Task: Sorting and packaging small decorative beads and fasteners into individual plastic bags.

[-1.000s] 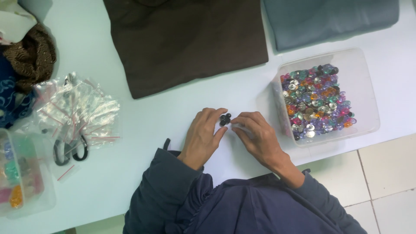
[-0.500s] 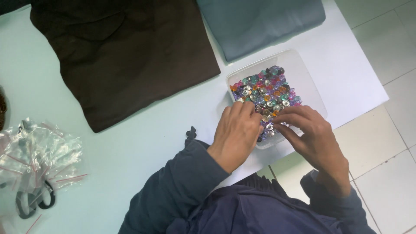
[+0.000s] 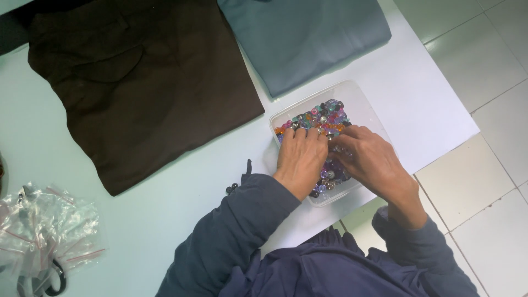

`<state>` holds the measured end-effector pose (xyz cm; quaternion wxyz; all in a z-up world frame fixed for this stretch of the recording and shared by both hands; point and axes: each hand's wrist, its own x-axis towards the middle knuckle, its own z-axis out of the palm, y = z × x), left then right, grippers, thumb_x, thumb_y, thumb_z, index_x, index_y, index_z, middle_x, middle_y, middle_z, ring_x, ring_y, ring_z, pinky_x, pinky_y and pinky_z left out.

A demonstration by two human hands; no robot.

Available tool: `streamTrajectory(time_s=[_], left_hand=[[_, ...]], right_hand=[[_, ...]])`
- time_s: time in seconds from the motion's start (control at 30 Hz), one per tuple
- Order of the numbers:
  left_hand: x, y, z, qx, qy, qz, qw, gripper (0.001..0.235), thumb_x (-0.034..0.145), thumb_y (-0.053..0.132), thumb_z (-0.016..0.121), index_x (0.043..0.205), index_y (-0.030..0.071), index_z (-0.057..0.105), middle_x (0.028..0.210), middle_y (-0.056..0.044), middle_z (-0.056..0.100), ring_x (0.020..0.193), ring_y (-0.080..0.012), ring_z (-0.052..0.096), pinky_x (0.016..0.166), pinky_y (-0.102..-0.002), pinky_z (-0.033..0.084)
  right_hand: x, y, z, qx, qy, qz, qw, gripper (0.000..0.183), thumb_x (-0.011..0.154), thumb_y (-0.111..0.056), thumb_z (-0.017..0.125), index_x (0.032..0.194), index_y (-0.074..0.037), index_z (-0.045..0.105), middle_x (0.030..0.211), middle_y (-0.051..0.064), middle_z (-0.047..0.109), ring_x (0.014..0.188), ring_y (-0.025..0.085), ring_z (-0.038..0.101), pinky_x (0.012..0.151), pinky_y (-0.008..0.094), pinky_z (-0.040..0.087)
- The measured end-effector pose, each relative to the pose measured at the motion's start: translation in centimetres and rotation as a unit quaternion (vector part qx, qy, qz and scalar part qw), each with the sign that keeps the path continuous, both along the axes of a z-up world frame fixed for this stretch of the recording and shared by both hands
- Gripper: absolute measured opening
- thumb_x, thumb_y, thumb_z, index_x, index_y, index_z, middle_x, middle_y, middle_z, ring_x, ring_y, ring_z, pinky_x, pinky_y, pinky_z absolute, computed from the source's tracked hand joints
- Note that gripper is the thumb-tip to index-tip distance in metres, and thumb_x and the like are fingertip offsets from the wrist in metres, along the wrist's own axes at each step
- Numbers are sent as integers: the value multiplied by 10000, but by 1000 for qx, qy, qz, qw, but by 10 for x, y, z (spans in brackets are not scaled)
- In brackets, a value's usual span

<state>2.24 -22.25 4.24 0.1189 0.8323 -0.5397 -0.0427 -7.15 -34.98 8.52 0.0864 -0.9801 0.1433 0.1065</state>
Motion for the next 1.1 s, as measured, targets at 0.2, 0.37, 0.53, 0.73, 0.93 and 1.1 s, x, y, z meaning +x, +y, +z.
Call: streamTrajectory(time_s=[0.2,0.37,0.53,0.73,0.93,1.1], left_hand=[[17,-28,-9,-87,-44,63,993,168,699,-19,800,828,27,702,766,-90,592,713,-258,601,649,-392,384],[20,-50,-23,-68,-70,98,990,144,694,16,806,802,30,713,788,-78,588,738,-232,591,625,-376,402],[18,-56,-37,-67,-63,100,991,150,697,33,794,825,21,717,830,-79,573,786,-232,580,630,-365,412],[21,-60,-43,-47,-60,95,993,74,763,98,757,794,58,703,841,-69,545,803,-222,551,631,-364,403],[20,-45,-34,-51,-45,89,994,52,773,64,748,782,32,707,819,-88,548,780,-224,556,612,-360,416],[26,5,9,-140,69,43,987,86,811,-29,704,894,-29,722,900,-145,545,850,-321,597,627,-404,494]], right_hand=[[32,-18,4,-40,-55,-16,998,181,968,-100,690,1129,-128,770,990,96,748,809,204,744,636,299,608],[51,-36,-40,-80,-25,2,997,113,933,-102,709,1029,-140,755,895,44,704,737,180,726,594,295,609],[53,-32,-48,-109,-13,4,994,66,927,-101,702,975,-146,706,832,11,655,694,160,700,571,290,601],[57,-29,-39,-78,-10,-6,997,83,940,-62,686,916,-130,727,822,34,672,658,164,694,589,320,618],[47,-28,-37,-41,-5,-21,999,85,919,-20,706,909,-97,741,853,72,698,687,201,717,605,360,621],[27,-4,-5,99,-100,-32,990,170,1031,-143,653,1115,-44,763,992,171,725,870,337,741,708,445,611]])
